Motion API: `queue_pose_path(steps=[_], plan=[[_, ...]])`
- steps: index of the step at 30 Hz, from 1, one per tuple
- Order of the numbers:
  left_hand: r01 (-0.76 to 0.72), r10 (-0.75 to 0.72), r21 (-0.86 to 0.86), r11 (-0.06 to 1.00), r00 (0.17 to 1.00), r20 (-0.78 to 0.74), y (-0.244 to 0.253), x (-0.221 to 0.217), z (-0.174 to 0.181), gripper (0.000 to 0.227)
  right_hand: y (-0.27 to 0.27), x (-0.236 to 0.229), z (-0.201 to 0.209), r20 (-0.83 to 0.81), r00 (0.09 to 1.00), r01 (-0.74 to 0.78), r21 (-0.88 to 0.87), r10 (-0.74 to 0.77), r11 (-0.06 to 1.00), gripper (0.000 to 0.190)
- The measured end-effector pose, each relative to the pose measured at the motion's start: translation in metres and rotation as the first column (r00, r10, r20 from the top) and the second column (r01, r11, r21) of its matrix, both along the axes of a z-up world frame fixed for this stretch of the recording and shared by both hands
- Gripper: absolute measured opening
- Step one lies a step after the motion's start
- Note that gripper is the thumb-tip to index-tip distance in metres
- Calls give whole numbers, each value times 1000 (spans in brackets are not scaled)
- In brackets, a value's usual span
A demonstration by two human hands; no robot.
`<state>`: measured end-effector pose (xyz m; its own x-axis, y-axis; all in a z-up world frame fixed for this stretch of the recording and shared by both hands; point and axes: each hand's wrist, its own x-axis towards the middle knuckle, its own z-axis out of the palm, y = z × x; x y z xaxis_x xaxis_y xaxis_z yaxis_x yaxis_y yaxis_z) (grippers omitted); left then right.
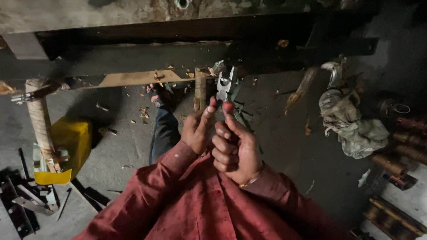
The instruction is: The person uses pliers and a screwdriver to manipulate metal components and wires on a piece of machinery. They use the tools to pull and adjust parts of the assembly within a workshop environment.
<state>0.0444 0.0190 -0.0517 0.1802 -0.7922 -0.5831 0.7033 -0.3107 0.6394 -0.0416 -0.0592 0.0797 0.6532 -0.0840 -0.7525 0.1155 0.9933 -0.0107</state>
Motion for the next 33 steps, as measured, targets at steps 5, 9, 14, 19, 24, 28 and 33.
queue_pose_path(steps=[5, 9, 14, 19, 24, 28, 33], plan=[[-132, 111, -57, 990, 954, -280, 3, -2, -2, 41, 9, 13, 5, -271, 962, -54, -148, 12, 987, 43], [-180, 155, -58, 982, 942, -296, -1, -13, -10, 35, 11, 18, 4, -365, 931, -102, -210, 19, 972, 41], [-174, 149, -93, 980, 962, -230, 3, -21, -18, 41, 15, 14, -3, -407, 913, -88, -224, -11, 971, 38], [-160, 128, -125, 979, 965, -229, -4, -17, -22, 41, 18, 14, -6, -367, 930, -79, -257, -22, 963, 35], [-137, 115, -73, 988, 961, -252, -2, -13, -11, 41, 23, 21, -12, -327, 945, -84, -287, -15, 954, 36], [-118, 114, -12, 993, 980, -161, -1, -13, 1, 44, 5, 4, 2, -268, 961, -106, -146, 64, 984, 30], [68, -68, 12, 998, 946, 315, 11, 7, 30, 43, -23, -21, 5, -32, 996, -89, 4, 89, 996, 35]])
